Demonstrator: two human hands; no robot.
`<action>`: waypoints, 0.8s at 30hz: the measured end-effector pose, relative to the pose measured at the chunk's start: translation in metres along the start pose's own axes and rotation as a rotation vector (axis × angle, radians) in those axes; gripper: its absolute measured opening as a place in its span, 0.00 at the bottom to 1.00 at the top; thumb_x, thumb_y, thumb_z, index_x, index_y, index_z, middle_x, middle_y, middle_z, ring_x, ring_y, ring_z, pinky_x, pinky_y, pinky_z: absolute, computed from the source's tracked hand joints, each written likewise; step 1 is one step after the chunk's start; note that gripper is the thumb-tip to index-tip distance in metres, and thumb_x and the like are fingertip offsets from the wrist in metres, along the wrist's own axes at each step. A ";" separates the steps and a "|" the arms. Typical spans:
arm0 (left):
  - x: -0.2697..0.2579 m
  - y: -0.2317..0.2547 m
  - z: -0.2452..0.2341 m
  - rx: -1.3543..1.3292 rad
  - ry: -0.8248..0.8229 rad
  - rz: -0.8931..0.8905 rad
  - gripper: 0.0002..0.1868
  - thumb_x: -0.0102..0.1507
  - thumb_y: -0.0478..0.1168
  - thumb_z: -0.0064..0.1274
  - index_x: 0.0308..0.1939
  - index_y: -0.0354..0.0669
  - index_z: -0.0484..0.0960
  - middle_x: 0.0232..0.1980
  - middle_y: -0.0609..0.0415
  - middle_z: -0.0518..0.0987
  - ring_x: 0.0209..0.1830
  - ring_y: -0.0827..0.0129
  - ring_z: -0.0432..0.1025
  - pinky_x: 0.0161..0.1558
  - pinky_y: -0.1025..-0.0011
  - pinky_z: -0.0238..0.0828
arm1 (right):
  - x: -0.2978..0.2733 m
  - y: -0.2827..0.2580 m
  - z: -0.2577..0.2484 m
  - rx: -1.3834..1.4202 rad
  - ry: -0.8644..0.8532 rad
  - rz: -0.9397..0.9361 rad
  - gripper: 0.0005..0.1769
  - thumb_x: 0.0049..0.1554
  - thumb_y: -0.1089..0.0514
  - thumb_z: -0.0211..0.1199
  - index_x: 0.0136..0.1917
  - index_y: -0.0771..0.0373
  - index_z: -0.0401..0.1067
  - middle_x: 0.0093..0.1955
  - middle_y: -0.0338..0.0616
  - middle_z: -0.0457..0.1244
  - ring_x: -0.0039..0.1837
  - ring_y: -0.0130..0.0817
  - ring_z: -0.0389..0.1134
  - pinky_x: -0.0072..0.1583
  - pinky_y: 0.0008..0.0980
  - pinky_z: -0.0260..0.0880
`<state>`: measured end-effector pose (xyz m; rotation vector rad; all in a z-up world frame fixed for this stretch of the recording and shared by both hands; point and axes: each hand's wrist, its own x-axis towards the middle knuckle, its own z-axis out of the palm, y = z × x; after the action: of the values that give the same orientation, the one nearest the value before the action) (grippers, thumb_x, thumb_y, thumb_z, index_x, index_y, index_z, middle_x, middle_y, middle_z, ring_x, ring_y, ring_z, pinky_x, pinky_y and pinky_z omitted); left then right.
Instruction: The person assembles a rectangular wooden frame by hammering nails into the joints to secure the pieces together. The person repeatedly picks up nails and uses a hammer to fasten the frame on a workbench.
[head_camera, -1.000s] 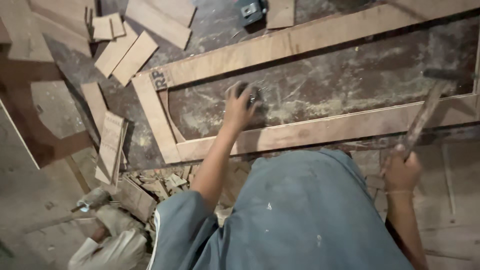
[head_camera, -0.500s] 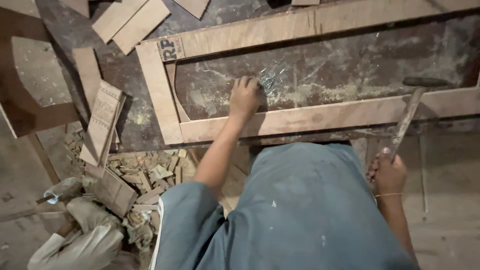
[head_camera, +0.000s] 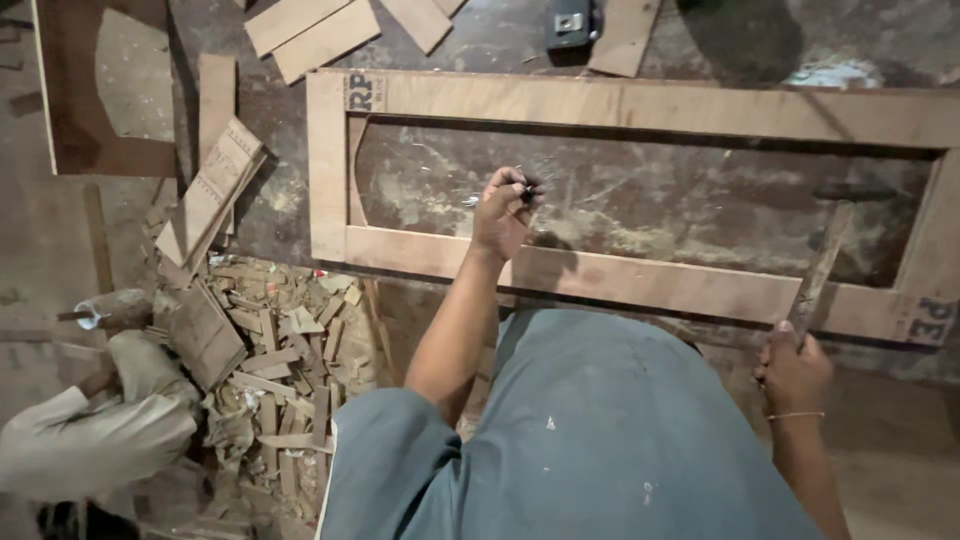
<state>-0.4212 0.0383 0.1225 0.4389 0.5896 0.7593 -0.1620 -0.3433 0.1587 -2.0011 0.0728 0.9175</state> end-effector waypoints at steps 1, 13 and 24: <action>0.000 -0.007 0.007 -0.003 0.016 -0.002 0.06 0.65 0.31 0.53 0.45 0.42 0.74 0.46 0.47 0.81 0.46 0.63 0.78 0.49 0.68 0.77 | 0.011 0.003 -0.011 -0.005 -0.009 0.008 0.17 0.71 0.48 0.54 0.46 0.63 0.66 0.32 0.37 0.58 0.29 0.25 0.56 0.33 0.30 0.54; 0.040 -0.132 0.099 0.008 0.040 -0.078 0.09 0.69 0.31 0.54 0.52 0.44 0.78 0.47 0.50 0.82 0.46 0.65 0.79 0.48 0.68 0.78 | 0.087 0.030 -0.131 -0.053 -0.024 0.018 0.18 0.70 0.50 0.58 0.44 0.65 0.66 0.33 0.39 0.59 0.31 0.26 0.58 0.34 0.31 0.57; 0.113 -0.215 0.202 0.258 -0.056 -0.300 0.05 0.70 0.35 0.53 0.50 0.43 0.76 0.42 0.54 0.78 0.35 0.70 0.72 0.34 0.71 0.70 | 0.139 0.041 -0.179 0.123 -0.001 -0.147 0.16 0.70 0.51 0.61 0.46 0.64 0.68 0.35 0.36 0.61 0.36 0.22 0.60 0.38 0.27 0.59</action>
<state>-0.1179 -0.0497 0.1151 0.5918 0.6855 0.3847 0.0258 -0.4629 0.0985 -1.8657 -0.0175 0.8007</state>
